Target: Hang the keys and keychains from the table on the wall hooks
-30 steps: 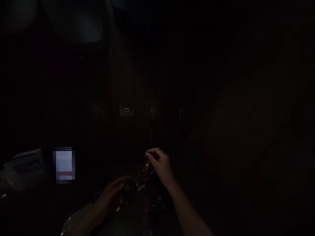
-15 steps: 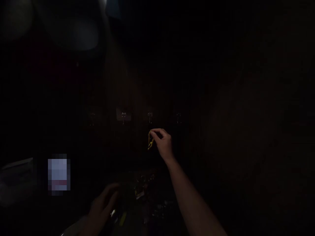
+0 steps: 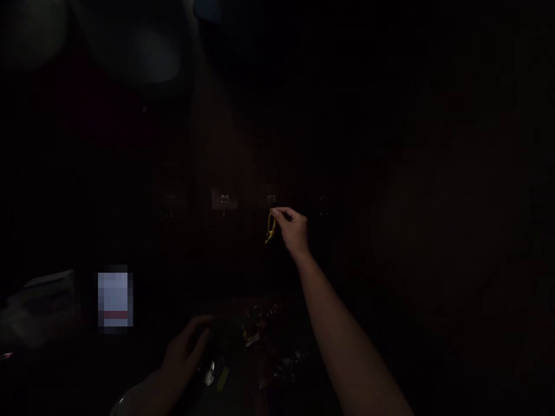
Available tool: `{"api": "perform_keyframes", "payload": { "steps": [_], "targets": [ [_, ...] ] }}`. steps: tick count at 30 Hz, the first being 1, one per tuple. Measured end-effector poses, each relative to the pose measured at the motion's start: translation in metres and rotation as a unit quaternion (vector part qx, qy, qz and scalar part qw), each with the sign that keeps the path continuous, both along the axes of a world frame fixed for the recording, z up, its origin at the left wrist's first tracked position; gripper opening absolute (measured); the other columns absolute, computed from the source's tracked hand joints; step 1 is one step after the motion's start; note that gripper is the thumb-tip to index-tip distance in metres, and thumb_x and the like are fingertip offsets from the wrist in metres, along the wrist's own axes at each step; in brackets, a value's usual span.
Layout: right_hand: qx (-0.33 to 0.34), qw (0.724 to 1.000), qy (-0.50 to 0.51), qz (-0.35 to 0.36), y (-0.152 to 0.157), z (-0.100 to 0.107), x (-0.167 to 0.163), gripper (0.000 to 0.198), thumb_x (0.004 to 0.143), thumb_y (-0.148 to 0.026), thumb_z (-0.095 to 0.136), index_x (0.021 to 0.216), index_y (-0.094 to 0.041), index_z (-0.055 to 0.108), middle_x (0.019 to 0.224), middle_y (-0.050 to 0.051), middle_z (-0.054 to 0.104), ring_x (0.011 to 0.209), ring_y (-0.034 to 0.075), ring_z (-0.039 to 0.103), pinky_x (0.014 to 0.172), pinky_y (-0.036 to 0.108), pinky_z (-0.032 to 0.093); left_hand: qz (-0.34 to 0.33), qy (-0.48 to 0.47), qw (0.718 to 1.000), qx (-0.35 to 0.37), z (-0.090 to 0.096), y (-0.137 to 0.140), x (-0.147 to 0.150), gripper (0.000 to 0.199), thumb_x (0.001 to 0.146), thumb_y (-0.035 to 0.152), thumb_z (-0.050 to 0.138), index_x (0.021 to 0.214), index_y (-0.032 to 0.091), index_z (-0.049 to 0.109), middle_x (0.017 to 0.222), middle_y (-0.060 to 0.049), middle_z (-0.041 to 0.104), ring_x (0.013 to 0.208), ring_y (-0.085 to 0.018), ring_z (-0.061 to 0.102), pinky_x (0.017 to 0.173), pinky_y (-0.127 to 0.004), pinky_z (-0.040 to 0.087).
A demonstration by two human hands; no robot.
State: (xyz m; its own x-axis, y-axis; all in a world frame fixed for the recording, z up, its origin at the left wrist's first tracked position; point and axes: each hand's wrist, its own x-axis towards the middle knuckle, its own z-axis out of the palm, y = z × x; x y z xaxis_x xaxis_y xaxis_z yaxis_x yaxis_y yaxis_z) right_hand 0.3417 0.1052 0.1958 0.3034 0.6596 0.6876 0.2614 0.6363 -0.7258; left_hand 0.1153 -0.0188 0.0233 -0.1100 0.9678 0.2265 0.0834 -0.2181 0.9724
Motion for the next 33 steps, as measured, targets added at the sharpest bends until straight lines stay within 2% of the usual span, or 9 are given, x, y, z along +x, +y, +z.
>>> {"api": "perform_keyframes", "payload": {
  "steps": [3,6,9,12,18,22,28,33],
  "targets": [
    [-0.035,0.999,0.028,0.029,0.001,-0.003,0.001,0.028,0.068,-0.043,0.064,0.079,-0.018,0.07,0.076,0.002,0.069,0.069,0.016,0.059,0.056,0.025,0.042,-0.007,0.027,1.0,-0.001,0.0,0.001,-0.002,0.02,0.074,0.032,0.063,0.093,0.027,0.067,0.095,-0.002,0.069,0.095,-0.024,0.06,0.085,-0.029,0.043],
    [-0.029,0.997,0.036,0.055,0.001,-0.008,0.001,0.028,0.069,-0.042,0.063,0.085,-0.02,0.069,0.079,0.001,0.068,0.068,0.014,0.057,0.053,0.023,0.041,-0.01,0.075,0.997,0.003,0.0,0.003,-0.005,0.021,0.077,0.033,0.06,0.096,0.027,0.066,0.098,-0.002,0.069,0.097,-0.024,0.06,0.088,-0.03,0.043],
    [0.015,0.998,0.033,0.06,0.0,-0.015,0.002,0.026,0.07,-0.037,0.064,0.091,-0.022,0.067,0.086,0.001,0.066,0.077,0.015,0.059,0.064,0.025,0.045,-0.031,0.096,0.995,-0.007,-0.002,0.004,-0.009,0.024,0.078,0.036,0.059,0.099,0.027,0.065,0.098,-0.003,0.069,0.096,-0.025,0.061,0.087,-0.032,0.044],
    [0.037,0.998,0.024,0.04,0.0,-0.021,0.002,0.023,0.069,-0.034,0.066,0.088,-0.021,0.067,0.09,0.002,0.065,0.083,0.016,0.059,0.075,0.029,0.046,-0.049,0.108,0.993,-0.006,-0.005,0.006,-0.012,0.026,0.079,0.039,0.057,0.1,0.027,0.064,0.099,-0.003,0.069,0.096,-0.025,0.061,0.088,-0.033,0.045],
    [0.051,0.999,0.013,0.008,0.005,-0.024,-0.001,0.018,0.068,-0.03,0.066,0.082,-0.019,0.066,0.086,0.003,0.065,0.084,0.018,0.059,0.081,0.034,0.045,-0.055,0.174,0.983,0.022,-0.008,0.007,-0.014,0.026,0.084,0.037,0.047,0.102,0.026,0.061,0.1,0.0,0.069,0.097,-0.021,0.063,0.087,-0.032,0.047],
    [0.067,0.998,-0.009,-0.002,0.004,-0.027,-0.001,0.018,0.071,-0.029,0.063,0.086,-0.02,0.067,0.089,0.003,0.065,0.086,0.018,0.059,0.084,0.035,0.045,-0.045,0.196,0.979,0.038,-0.008,0.007,-0.014,0.025,0.084,0.037,0.046,0.1,0.026,0.062,0.099,0.0,0.069,0.094,-0.02,0.064,0.084,-0.03,0.049],
    [0.035,0.998,-0.034,0.03,-0.013,-0.045,0.0,0.036,0.075,-0.031,0.06,0.111,-0.024,0.061,0.105,0.003,0.065,0.094,0.018,0.059,0.087,0.035,0.046,-0.036,0.196,0.979,0.05,-0.011,0.007,-0.015,0.027,0.083,0.039,0.045,0.1,0.025,0.061,0.099,0.0,0.069,0.093,-0.02,0.065,0.082,-0.03,0.05],
    [-0.014,0.998,-0.05,0.035,-0.031,-0.076,0.005,0.035,0.076,-0.03,0.058,0.11,-0.023,0.063,0.111,0.004,0.064,0.103,0.019,0.058,0.094,0.037,0.043,-0.028,0.206,0.976,0.059,-0.012,0.007,-0.016,0.028,0.082,0.038,0.045,0.1,0.025,0.062,0.097,0.0,0.07,0.092,-0.019,0.065,0.082,-0.029,0.05]
  ]
}}
